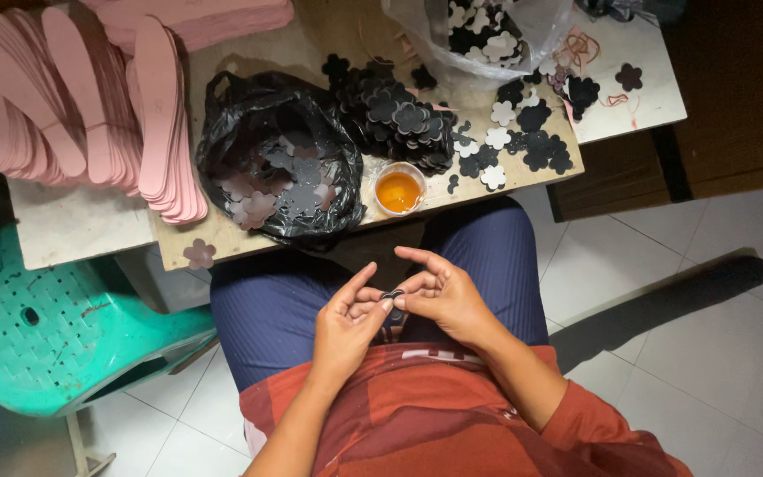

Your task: The person repeatedly picks up small black and white flower-shaped pieces from a black bag and the table, aligns them, and presses them together by hand. The assembled pieces are placed on the table. The person handles the pieces one at a time throughout the clip.

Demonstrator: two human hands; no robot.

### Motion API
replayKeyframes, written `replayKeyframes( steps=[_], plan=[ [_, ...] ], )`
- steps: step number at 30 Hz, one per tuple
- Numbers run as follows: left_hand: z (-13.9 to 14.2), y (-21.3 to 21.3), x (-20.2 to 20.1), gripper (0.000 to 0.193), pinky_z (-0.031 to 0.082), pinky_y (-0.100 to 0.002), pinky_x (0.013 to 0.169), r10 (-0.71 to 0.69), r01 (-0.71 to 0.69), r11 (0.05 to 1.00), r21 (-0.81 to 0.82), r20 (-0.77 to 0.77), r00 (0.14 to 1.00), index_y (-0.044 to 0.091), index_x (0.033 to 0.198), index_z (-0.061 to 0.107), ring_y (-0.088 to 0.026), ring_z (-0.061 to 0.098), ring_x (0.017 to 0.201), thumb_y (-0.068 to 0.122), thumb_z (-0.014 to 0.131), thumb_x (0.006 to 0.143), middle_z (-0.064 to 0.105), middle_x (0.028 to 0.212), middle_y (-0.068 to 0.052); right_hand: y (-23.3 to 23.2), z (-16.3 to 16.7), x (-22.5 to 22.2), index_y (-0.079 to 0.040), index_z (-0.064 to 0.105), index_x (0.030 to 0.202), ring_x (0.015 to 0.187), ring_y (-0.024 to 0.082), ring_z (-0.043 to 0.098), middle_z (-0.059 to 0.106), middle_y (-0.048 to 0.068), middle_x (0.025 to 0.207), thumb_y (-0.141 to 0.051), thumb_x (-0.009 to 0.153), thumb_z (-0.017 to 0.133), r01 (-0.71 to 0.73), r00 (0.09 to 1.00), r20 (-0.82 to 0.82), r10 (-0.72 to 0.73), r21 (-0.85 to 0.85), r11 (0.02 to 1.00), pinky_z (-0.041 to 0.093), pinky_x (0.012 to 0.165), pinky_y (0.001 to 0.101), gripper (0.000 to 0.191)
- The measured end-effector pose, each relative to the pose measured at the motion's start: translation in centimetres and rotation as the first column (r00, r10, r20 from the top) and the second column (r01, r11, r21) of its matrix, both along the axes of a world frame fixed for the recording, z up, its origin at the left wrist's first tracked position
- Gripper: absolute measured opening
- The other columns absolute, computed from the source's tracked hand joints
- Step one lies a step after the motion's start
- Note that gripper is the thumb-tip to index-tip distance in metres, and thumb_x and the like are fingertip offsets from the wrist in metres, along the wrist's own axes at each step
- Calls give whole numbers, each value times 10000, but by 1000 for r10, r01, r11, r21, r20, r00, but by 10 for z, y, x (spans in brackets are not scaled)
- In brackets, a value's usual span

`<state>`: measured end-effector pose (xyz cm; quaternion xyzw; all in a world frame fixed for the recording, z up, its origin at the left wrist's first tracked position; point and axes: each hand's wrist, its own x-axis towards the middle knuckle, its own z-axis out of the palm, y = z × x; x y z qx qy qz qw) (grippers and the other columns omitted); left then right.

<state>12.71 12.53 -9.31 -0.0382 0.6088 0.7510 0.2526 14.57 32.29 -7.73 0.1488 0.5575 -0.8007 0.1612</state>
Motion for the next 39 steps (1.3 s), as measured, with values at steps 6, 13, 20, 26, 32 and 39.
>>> replayKeyframes(
  steps=[6, 13, 20, 26, 32, 39],
  plan=[
    [-8, 2, -3, 560, 519, -177, 699, 28, -28, 999, 17, -14, 1000, -14, 1464, 562, -49, 640, 808, -22, 698, 921, 700, 953, -42, -5, 8, -4, -17, 499, 1473, 860, 99, 697, 735, 71, 953, 51, 854, 724, 16, 999, -42, -12, 91, 996, 572, 785, 247, 662],
    [-20, 2, -8, 477, 518, -174, 771, 94, -97, 994, -48, -50, 994, 23, 1411, 597, -24, 612, 847, 45, 687, 943, 712, 1018, -11, 35, 47, -74, -28, 506, 1470, 894, 75, 697, 767, 40, 982, -33, 941, 715, 357, 874, -460, -159, 385, 851, 563, 818, 219, 568],
    [-29, 4, -1, 408, 508, -178, 767, 40, -46, 991, -127, -50, 998, 18, 1357, 654, -28, 615, 854, 83, 680, 955, 723, 1007, -12, 42, 50, -191, -109, 530, 1477, 958, 198, 761, 784, 97, 1042, -57, 893, 821, 589, 741, -671, 17, 662, 464, 596, 811, 322, 655],
    [-32, -4, -10, 412, 513, -184, 783, 71, -71, 972, -225, -6, 997, 30, 1363, 659, -36, 618, 857, 92, 677, 956, 708, 993, -7, 50, 39, -193, -106, 504, 1469, 1021, 235, 750, 732, 156, 1192, -61, 849, 806, 721, 631, -769, 100, 629, 291, 594, 793, 340, 692],
    [-42, 4, -23, 400, 512, -178, 782, 45, -41, 970, -239, 12, 999, 27, 1353, 665, -31, 616, 851, 91, 672, 958, 706, 984, -8, 116, 31, -143, -131, 549, 1489, 796, 61, 732, 802, 32, 1041, -11, 974, 737, 751, 657, -723, -212, 604, 268, 562, 671, 226, 562],
    [-53, 22, -29, 404, 504, -173, 767, -8, 14, 989, -146, 43, 999, 7, 1349, 658, -26, 599, 846, 74, 678, 952, 697, 991, -5, 146, -4, -122, -105, 615, 1302, 694, 206, 663, 785, 54, 964, -126, 845, 851, 626, 770, -623, -134, 779, -25, 530, 675, 336, 515]
  ],
)
